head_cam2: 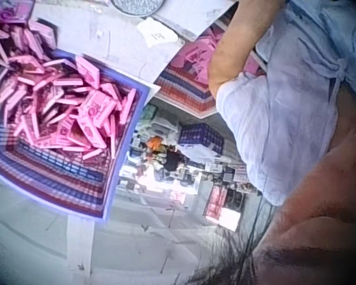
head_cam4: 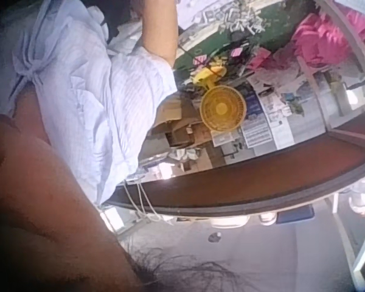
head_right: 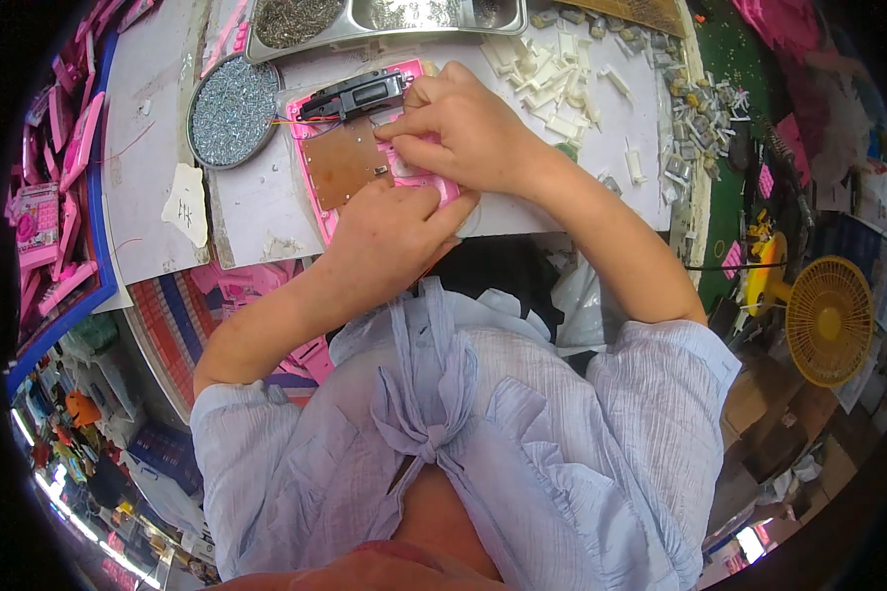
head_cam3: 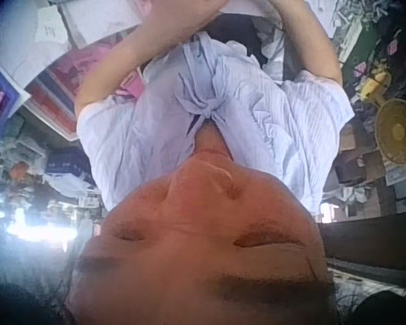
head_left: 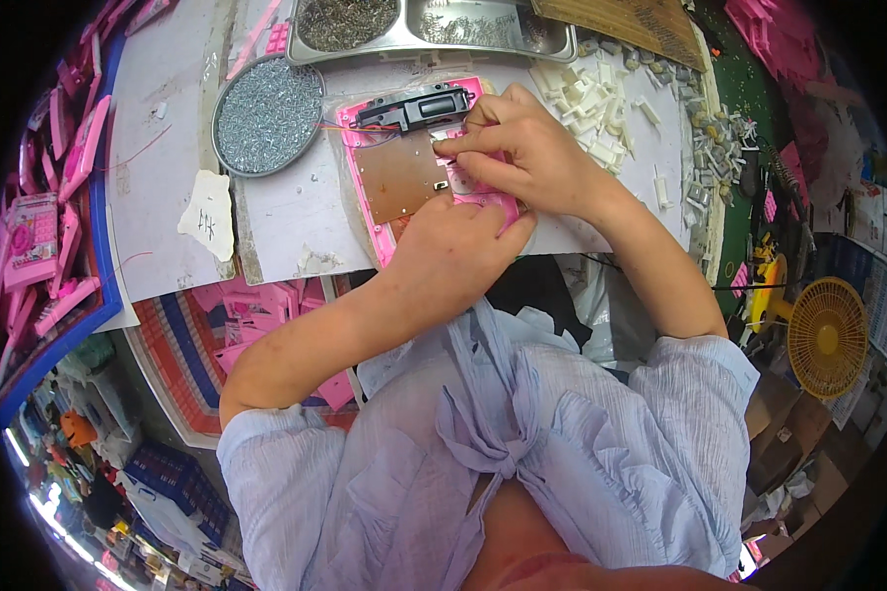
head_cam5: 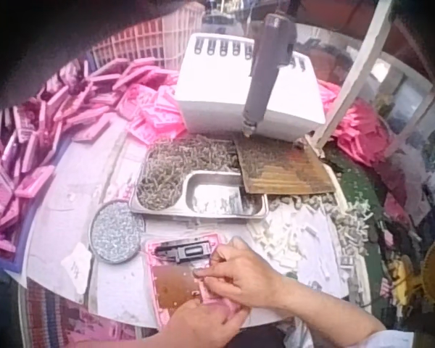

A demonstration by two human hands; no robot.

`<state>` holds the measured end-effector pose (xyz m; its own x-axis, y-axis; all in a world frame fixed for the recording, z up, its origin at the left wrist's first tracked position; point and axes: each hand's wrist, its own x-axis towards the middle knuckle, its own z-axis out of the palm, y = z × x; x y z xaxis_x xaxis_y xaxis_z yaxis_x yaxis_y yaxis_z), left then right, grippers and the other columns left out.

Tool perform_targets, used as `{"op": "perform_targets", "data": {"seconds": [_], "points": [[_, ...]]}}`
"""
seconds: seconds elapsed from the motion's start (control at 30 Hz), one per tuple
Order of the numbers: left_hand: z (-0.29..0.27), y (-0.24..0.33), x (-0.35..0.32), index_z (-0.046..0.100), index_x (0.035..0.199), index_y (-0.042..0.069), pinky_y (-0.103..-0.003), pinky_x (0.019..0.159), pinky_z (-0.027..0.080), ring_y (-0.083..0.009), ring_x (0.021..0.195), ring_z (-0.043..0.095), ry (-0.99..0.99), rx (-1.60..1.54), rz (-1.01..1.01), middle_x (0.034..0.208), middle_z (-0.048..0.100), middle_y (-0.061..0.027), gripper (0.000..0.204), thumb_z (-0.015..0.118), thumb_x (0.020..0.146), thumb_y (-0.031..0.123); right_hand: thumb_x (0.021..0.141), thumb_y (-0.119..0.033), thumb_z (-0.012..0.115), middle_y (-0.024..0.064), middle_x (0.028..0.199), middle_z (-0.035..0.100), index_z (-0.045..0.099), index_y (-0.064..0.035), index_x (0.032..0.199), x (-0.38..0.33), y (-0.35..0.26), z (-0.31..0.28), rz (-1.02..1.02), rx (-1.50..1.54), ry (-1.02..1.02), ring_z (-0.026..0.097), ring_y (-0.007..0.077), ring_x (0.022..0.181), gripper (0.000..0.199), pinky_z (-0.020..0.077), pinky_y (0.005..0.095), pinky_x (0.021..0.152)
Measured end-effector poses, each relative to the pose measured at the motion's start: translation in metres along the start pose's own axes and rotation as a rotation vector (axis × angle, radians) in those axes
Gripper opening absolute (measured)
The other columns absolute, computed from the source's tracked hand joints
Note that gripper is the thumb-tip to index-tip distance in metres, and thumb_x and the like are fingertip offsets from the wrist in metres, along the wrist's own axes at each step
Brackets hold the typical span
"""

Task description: Assembling, soldering, and testing components for a pink toy camera or device at a workbench.

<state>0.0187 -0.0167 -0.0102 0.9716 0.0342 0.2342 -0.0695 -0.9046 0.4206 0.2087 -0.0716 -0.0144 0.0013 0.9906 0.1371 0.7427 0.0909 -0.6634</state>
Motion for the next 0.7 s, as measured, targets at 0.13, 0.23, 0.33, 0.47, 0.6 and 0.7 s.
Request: {"op": "perform_targets", "data": {"seconds": [0.13, 0.23, 0.33, 0.47, 0.6, 0.7], "points": [[0.008, -0.003, 0.007, 0.067, 0.104, 0.009, -0.035, 0.06, 0.047, -0.0206, 0.071, 0.063, 0.012, 0.005, 0.074, 0.076, 0.057, -0.0022, 0.025, 0.072, 0.082, 0.022, 0.091, -0.022, 0.065, 0.0029, 0.09, 0.06, 0.079, -0.0107, 0.111, 0.003, -0.002, -0.007, 0.007, 0.031, -0.085, 0.045, 0.0224, 0.09, 0.027, 0.0382, 0.0331, 0.085], [0.002, 0.0, 0.005, 0.066, 0.103, 0.009, -0.034, 0.06, 0.046, -0.0195, 0.07, 0.063, -0.036, -0.118, 0.215, 0.076, 0.056, -0.0019, 0.025, 0.072, 0.083, 0.022, 0.092, -0.023, 0.064, 0.0032, 0.091, 0.061, 0.078, -0.0106, 0.113, 0.004, 0.001, -0.008, -0.004, 0.039, -0.106, 0.046, 0.0228, 0.091, 0.028, 0.038, 0.0334, 0.086], [-0.017, 0.014, -0.015, 0.066, 0.1, 0.009, -0.034, 0.058, 0.045, -0.0189, 0.066, 0.061, 0.036, -0.16, 0.291, 0.074, 0.053, -0.0015, 0.023, 0.072, 0.083, 0.023, 0.089, -0.017, 0.065, 0.0043, 0.091, 0.062, 0.076, -0.0098, 0.115, 0.0, 0.003, -0.011, -0.07, 0.028, -0.065, 0.051, 0.0249, 0.091, 0.03, 0.0413, 0.036, 0.085], [-0.034, 0.018, -0.069, 0.067, 0.097, 0.008, -0.034, 0.056, 0.044, -0.0201, 0.066, 0.062, 0.222, -0.364, 0.124, 0.082, 0.062, -0.0032, 0.027, 0.08, 0.075, 0.015, 0.076, -0.008, 0.068, 0.0059, 0.094, 0.062, 0.073, -0.0092, 0.117, -0.018, -0.023, -0.013, -0.21, 0.006, 0.011, 0.055, 0.028, 0.09, 0.041, 0.0456, 0.0393, 0.082], [-0.029, 0.017, -0.101, 0.068, 0.095, 0.009, -0.034, 0.057, 0.043, -0.0198, 0.064, 0.06, 0.241, -0.407, -0.026, 0.081, 0.063, -0.0022, 0.021, 0.077, 0.076, 0.01, 0.069, -0.006, 0.072, 0.0071, 0.098, 0.061, 0.071, -0.0092, 0.117, -0.038, -0.046, 0.007, -0.295, -0.012, -0.111, 0.056, 0.029, 0.09, 0.049, 0.0472, 0.0417, 0.077], [-0.023, 0.011, -0.125, 0.068, 0.094, 0.007, -0.033, 0.057, 0.043, -0.0216, 0.063, 0.058, 0.216, -0.411, -0.179, 0.081, 0.063, -0.0037, 0.017, 0.076, 0.079, 0.01, 0.069, -0.008, 0.074, 0.0075, 0.099, 0.061, 0.069, -0.0082, 0.119, -0.042, -0.052, 0.02, -0.259, -0.099, -0.132, 0.056, 0.0288, 0.091, 0.05, 0.0463, 0.042, 0.078]]}}
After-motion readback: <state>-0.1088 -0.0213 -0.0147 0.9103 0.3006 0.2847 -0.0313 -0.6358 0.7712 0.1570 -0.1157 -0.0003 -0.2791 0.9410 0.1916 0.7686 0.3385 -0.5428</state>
